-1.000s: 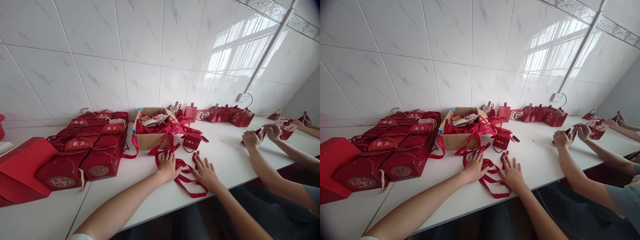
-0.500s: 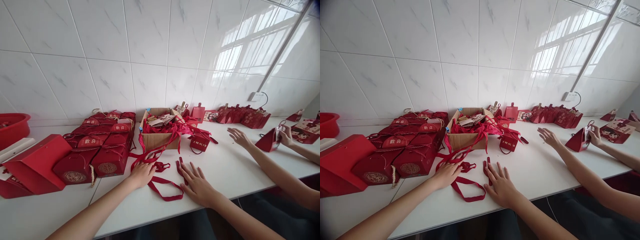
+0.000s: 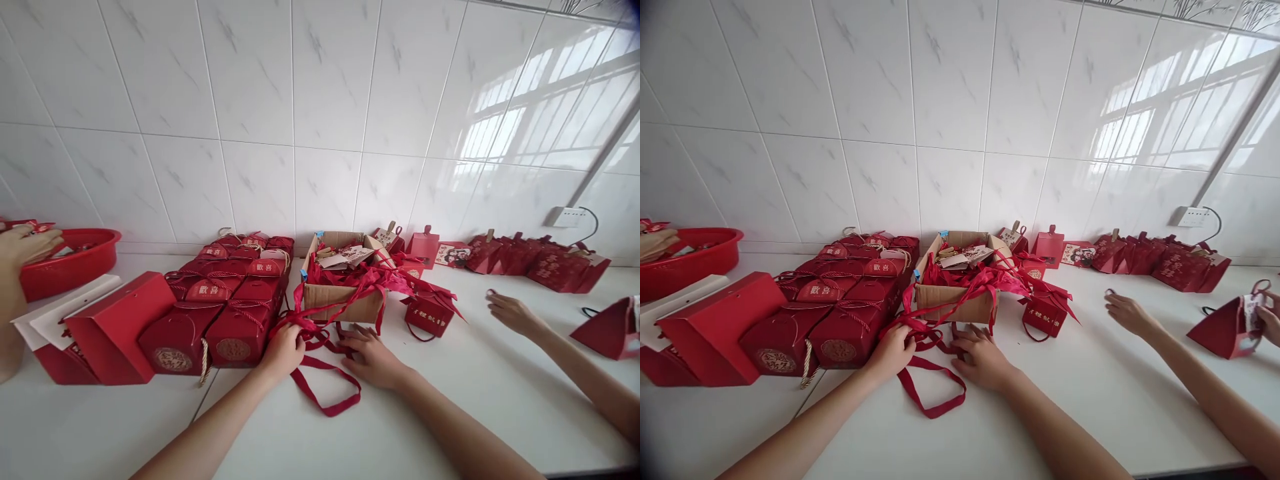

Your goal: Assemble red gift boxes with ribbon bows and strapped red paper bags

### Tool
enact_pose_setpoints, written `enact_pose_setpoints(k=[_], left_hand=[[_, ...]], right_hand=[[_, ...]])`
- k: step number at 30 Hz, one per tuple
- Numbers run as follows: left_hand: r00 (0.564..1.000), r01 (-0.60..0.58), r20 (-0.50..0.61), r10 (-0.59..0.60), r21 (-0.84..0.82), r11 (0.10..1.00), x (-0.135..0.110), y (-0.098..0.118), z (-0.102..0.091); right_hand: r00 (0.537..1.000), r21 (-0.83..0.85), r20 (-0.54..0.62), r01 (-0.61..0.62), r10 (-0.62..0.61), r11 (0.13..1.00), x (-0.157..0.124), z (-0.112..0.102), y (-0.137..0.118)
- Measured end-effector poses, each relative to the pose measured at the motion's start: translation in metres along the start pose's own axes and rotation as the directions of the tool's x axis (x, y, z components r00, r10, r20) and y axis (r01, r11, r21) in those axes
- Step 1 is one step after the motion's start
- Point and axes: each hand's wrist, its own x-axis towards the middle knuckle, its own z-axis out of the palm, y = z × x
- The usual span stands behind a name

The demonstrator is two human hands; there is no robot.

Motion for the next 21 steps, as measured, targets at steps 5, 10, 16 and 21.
enact_pose_setpoints(k=[5, 10, 16, 21], left_hand=[[0.998, -0.051, -0.043, 0.05, -0.033, 0.998, -0.003, 0.005, 0.003], [0.996, -0.076, -0.054, 0.073, -0.061, 0.995, -0.007, 0.008, 0.002], [0.99, -0.138, -0.054, 0.134, -0.098, 0.986, -0.011, 0.019, -0.005], [0.979, -0.193, -0.089, 0.182, -0.127, 0.973, -0.01, 0.023, -0.008]], right_hand=[[0.989, 0.309, -0.143, 0.008, 0.038, 0.951, -0.007, -0.011, 0.011], [0.959, 0.676, -0.173, -0.049, 0.224, 0.735, -0.007, -0.022, 0.017], [0.972, 0.942, -0.065, -0.016, 0.227, 0.336, -0.012, -0.035, 0.019], [0.987, 0.993, -0.027, 0.007, 0.161, 0.122, -0.013, -0.037, 0.015]])
